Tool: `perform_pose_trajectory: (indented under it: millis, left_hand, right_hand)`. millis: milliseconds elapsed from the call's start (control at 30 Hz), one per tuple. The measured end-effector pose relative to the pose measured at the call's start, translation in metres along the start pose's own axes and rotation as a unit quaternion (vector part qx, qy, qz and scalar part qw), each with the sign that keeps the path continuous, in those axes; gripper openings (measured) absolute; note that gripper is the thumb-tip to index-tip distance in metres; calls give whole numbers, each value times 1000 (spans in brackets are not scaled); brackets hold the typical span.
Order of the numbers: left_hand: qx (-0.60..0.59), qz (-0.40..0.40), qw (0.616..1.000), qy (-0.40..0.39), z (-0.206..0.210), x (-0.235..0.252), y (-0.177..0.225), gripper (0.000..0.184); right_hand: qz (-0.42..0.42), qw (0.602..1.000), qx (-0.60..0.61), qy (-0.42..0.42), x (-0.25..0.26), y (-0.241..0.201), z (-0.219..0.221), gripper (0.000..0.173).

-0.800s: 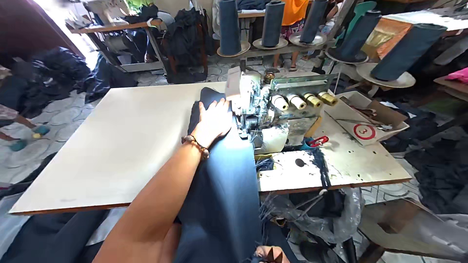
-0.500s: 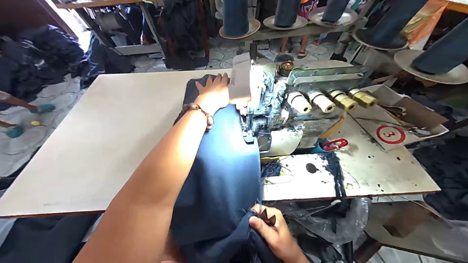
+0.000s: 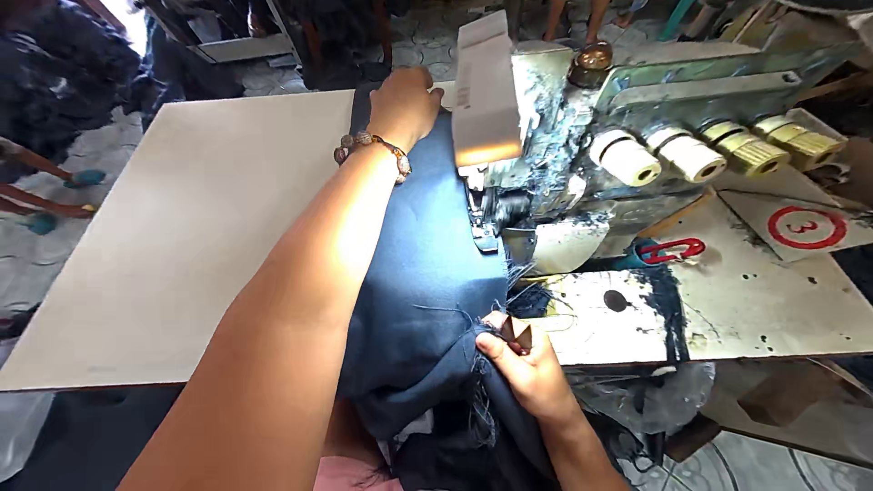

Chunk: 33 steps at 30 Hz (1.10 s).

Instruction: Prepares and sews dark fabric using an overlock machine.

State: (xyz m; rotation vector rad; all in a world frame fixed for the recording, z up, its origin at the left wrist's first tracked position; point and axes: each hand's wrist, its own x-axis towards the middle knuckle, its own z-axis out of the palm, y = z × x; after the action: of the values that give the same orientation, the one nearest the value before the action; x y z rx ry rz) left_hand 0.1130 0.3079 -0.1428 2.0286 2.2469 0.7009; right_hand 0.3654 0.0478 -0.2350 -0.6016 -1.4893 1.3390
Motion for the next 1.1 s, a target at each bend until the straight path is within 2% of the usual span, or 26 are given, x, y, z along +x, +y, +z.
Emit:
perform_pose_trajectory:
  millis: [100,200,267,300,333,367,400,433,467,500,700,833,867,933,1000,1100]
  left_hand:
    - [11,13,1000,3,-14,-15,14,36]
    - [47,-61,994,-77,-43,-32,35,41]
    - [17,-38,995,-93,-43,-39,34,40]
    - [-19,4,996,-83,-34,-42,21,37]
    - [-74,54,995,-29,-14,-46,-5,33]
    - [-123,67,990,17,-1,-53,-20,30]
    - [-99,35,994,26,-10,-59,-10,29]
    - [-54,-52,996,-49,-36,-65,22,30]
    - [-21,-97,990,-98,-51,-63,48,32]
    - [3,-106,988,-113,-51,-60,59,32]
    - [31,-36,997,-66,-33,-18,38,38]
    - [-14,56,998,29,-23,-10,19,36]
    - [-43,72,995,52,-31,-18,16,37]
    - [-95,79,989,83,-58,-51,17,39]
    - [-116,92,984,102,-86,-105,10,42]
    - [-95,138,972,164,-102,-249,-24,39]
  right_hand:
    - [-2,1000,12,12,0,2,-1,9]
    - [-9,1000,19,19,0,3,5,8]
    - [-11,999,21,31,0,3,4,9]
    - [-8,999,19,38,-3,4,3,8]
    - [-9,999,11,41,-6,5,4,8]
    - [-15,999,-3,40,-8,6,5,8]
    - [-23,999,-13,41,-7,7,5,7]
    - [-26,999,-16,41,-5,8,4,6]
    - [-20,999,-15,38,-4,7,2,6]
    - [-8,999,-10,36,-5,6,0,6]
    - [6,999,13,31,-2,5,-1,5]
    - [9,999,15,37,-1,4,1,9]
    - [13,999,7,36,0,3,0,10]
    - [29,999,-12,27,-1,1,-1,11]
    - [49,999,-15,-2,-7,-4,-3,10]
    - [110,990,17,-91,-48,-7,-6,7]
